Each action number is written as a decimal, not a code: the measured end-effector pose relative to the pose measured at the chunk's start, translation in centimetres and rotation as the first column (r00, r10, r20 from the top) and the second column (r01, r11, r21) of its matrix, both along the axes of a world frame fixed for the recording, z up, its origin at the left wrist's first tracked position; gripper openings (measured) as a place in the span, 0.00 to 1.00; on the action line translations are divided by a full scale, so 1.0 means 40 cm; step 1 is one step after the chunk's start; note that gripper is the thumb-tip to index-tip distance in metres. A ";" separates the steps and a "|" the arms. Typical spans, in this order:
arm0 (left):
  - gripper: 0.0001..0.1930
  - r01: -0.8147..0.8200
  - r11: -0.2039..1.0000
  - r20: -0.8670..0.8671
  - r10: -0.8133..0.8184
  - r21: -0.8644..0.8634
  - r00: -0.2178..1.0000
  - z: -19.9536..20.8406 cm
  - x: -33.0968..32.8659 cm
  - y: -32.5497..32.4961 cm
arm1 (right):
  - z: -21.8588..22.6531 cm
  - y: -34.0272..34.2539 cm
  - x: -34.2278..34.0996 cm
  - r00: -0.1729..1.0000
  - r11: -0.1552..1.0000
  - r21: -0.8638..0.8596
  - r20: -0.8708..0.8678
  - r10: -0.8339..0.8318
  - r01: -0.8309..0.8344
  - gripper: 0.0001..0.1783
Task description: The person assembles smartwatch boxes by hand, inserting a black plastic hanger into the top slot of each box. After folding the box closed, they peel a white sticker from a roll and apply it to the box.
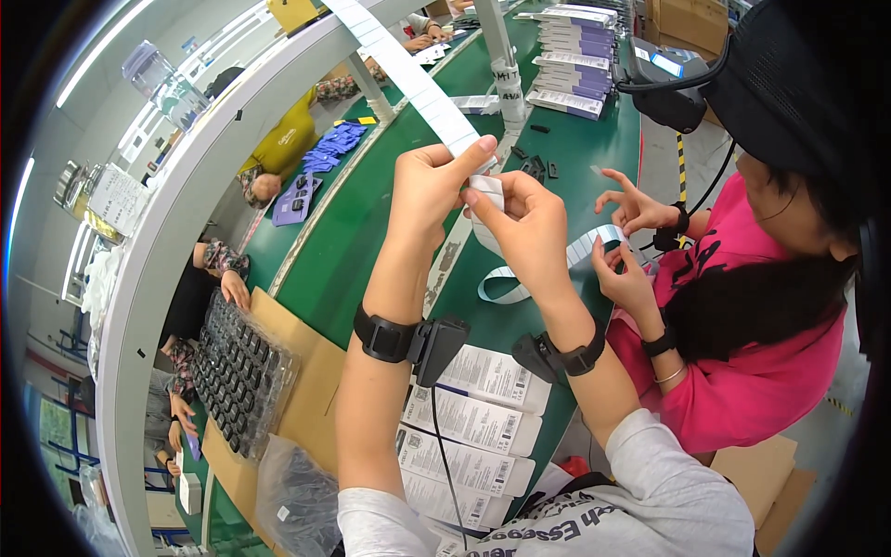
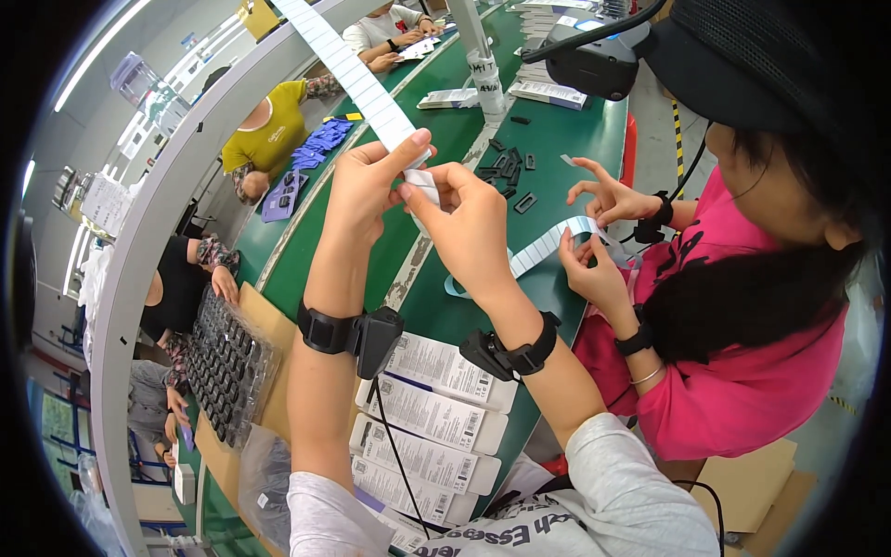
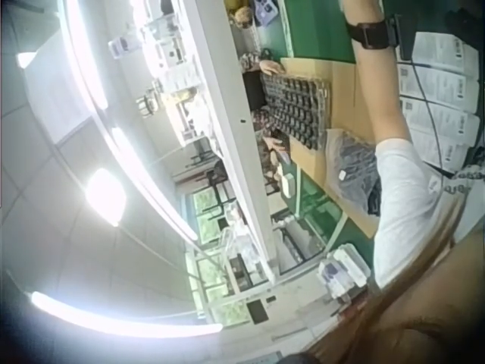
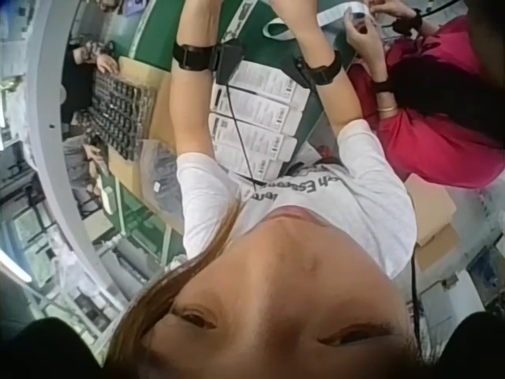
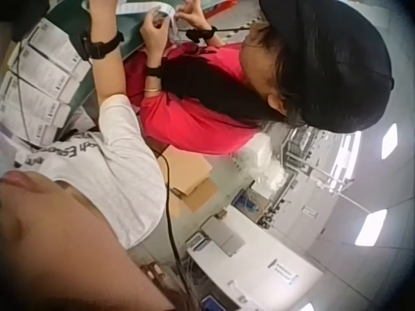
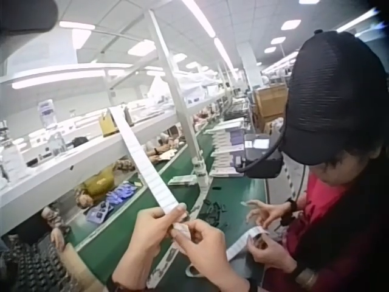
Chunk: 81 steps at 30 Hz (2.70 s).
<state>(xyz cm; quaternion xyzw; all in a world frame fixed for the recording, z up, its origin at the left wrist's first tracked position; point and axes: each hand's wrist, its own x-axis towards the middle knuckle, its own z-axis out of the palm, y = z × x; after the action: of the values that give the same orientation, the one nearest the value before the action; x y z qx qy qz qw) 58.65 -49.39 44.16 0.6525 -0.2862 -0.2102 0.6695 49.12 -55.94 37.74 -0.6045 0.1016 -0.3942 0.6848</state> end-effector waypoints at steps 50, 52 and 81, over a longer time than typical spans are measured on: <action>0.14 0.189 0.898 0.099 -0.246 0.397 0.964 -0.115 -0.451 0.451 | -0.049 0.172 -0.792 0.954 0.953 -0.057 -0.071 0.292 -0.296 0.05; 0.13 0.162 0.892 0.110 -0.227 0.422 0.968 -0.107 -0.456 0.459 | -0.057 0.165 -0.780 0.952 0.949 -0.086 -0.068 0.298 -0.303 0.04; 0.21 -0.034 0.993 0.365 0.075 -0.117 0.928 -0.105 -1.200 1.099 | 0.154 0.338 -0.729 -0.245 -0.308 -0.528 -0.186 0.951 -0.791 0.14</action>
<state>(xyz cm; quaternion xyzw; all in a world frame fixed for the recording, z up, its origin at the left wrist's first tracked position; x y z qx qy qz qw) 10.64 -5.44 39.94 0.6507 -0.3997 -0.0494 0.6437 19.96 -42.41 43.91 -0.5201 -0.6176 0.1813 0.5614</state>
